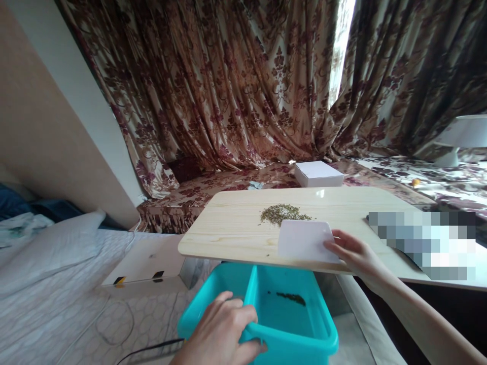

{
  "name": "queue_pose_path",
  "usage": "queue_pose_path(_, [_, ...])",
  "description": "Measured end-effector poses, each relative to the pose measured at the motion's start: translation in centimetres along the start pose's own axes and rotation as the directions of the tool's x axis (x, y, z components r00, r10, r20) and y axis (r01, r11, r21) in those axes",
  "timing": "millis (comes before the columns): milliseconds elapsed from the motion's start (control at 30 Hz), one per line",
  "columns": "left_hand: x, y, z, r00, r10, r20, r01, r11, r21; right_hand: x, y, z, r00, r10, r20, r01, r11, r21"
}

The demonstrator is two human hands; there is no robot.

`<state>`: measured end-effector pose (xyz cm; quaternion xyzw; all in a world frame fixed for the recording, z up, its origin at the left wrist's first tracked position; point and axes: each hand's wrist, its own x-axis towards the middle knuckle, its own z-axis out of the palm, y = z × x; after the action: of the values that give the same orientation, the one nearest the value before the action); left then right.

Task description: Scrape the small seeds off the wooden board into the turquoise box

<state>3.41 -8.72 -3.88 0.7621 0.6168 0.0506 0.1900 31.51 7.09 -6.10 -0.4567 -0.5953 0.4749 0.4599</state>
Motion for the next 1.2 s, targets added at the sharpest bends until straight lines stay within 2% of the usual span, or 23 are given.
queue_pose_path(100, [-0.1, -0.1, 0.0, 1.000, -0.008, -0.012, 0.008, 1.000, 0.002, 0.7, -0.2, 1.2, 0.999, -0.047, -0.026, 0.048, 0.998, 0.030])
queue_pose_path(267, [0.0, -0.2, 0.1, 1.000, 0.009, -0.020, -0.009, 1.000, 0.022, 1.5, -0.3, 3.7, 0.997, -0.056, 0.047, 0.053, 0.996, 0.067])
queue_pose_path(367, [-0.1, -0.5, 0.2, 0.998, 0.013, -0.053, -0.012, 1.000, 0.023, 1.1, -0.7, 4.3, 0.992, -0.052, 0.118, 0.043, 0.996, 0.078])
queue_pose_path(433, [-0.1, -0.5, 0.3, 0.997, 0.015, -0.072, -0.014, 1.000, 0.016, 0.6, -1.2, 4.0, 0.985, -0.044, 0.164, 0.032, 0.997, 0.072])
queue_pose_path(500, [0.0, -0.4, 0.4, 0.998, 0.023, -0.067, -0.022, 1.000, 0.011, 0.3, -1.6, 3.0, 0.989, -0.039, 0.140, 0.032, 0.998, 0.053])
queue_pose_path(567, [0.4, 0.0, 0.5, 0.998, 0.042, -0.048, -0.041, 0.999, 0.010, 0.2, -1.7, 1.6, 0.998, -0.056, 0.010, 0.056, 0.998, 0.020])
queue_pose_path(633, [0.9, 0.6, 0.6, 0.997, 0.067, -0.031, -0.067, 0.998, 0.009, 0.4, -1.7, 0.1, 0.983, -0.081, -0.165, 0.076, 0.996, -0.036])
queue_pose_path(733, [1.8, 1.7, 0.6, 0.996, 0.093, -0.017, -0.093, 0.996, 0.008, 0.8, -1.8, -1.4, 0.956, -0.088, -0.279, 0.066, 0.994, -0.087])
queue_pose_path(900, [2.4, 2.1, 0.5, 0.995, 0.099, 0.001, -0.099, 0.995, 0.018, 1.3, -1.9, -1.3, 0.950, -0.095, -0.298, 0.060, 0.990, -0.124])
queue_pose_path(1033, [2.3, 1.4, 0.8, 0.995, 0.097, -0.004, -0.097, 0.995, 0.027, 2.1, -1.0, -1.0, 0.964, -0.085, -0.252, 0.065, 0.994, -0.086])
queue_pose_path(1200, [2.2, 1.1, 1.0, 0.998, 0.068, 0.005, -0.068, 0.997, 0.030, 2.0, -0.4, -1.2, 0.969, -0.111, -0.220, 0.086, 0.989, -0.117])
